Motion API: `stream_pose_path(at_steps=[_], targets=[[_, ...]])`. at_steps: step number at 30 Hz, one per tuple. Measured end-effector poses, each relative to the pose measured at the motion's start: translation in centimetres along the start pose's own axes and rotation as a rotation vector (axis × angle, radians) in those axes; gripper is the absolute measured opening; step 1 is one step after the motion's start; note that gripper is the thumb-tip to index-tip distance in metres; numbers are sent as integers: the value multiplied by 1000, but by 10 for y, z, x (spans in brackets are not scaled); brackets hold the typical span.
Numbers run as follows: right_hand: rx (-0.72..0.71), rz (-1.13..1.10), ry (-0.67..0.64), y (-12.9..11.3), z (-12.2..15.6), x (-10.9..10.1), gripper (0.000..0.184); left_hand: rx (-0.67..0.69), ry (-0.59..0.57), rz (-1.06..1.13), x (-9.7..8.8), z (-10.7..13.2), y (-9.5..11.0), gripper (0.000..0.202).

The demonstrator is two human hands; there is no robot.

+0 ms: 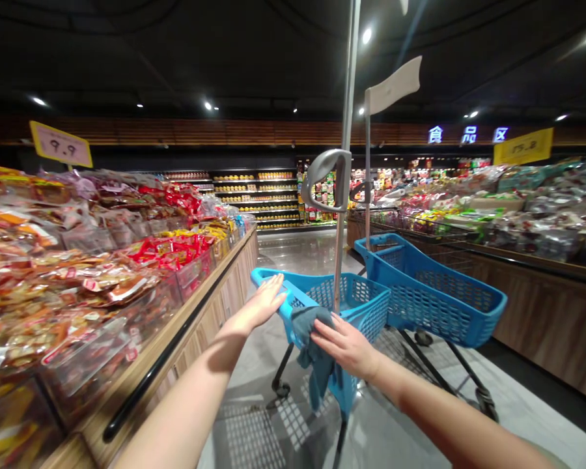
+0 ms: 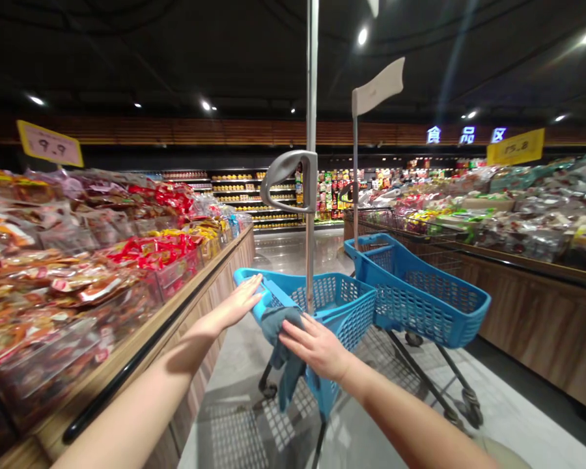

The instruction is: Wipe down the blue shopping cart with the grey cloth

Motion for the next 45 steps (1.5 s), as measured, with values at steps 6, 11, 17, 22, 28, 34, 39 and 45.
stream_pose_path(at_steps=[6, 11, 17, 22, 28, 34, 39, 45], targets=[[142, -181, -207, 9, 81, -7, 40, -10, -17, 2, -3, 3, 5, 72], [352, -416, -329, 31, 54, -48, 35, 3, 16, 8, -5, 8, 13, 70], [337, -598, -360, 42, -27, -122, 47, 1, 22, 12, -6, 12, 19, 69], [322, -443, -296, 55, -62, -102, 49, 7, 37, 19, -7, 16, 24, 67], [415, -228, -52, 34, -83, -33, 50, 17, 65, 31, -7, 19, 26, 63], [411, -242, -1, 17, -42, -34, 56, 10, 25, 56, -8, 24, 28, 66], [487, -361, 25, 34, -19, -49, 48, 41, 17, 65, -2, 31, 43, 64], [591, -239, -58, 41, -51, -36, 34, 30, 26, 63, -3, 30, 48, 62]])
Point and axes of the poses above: each hand's wrist, its own z-axis away from the middle knuckle, its own x-axis out of the palm, y = z × x, the point moved 10 cm from there along -z, towards the middle knuckle, and after that the axes turned 13 degrees about -x, right-handed, at the moved point
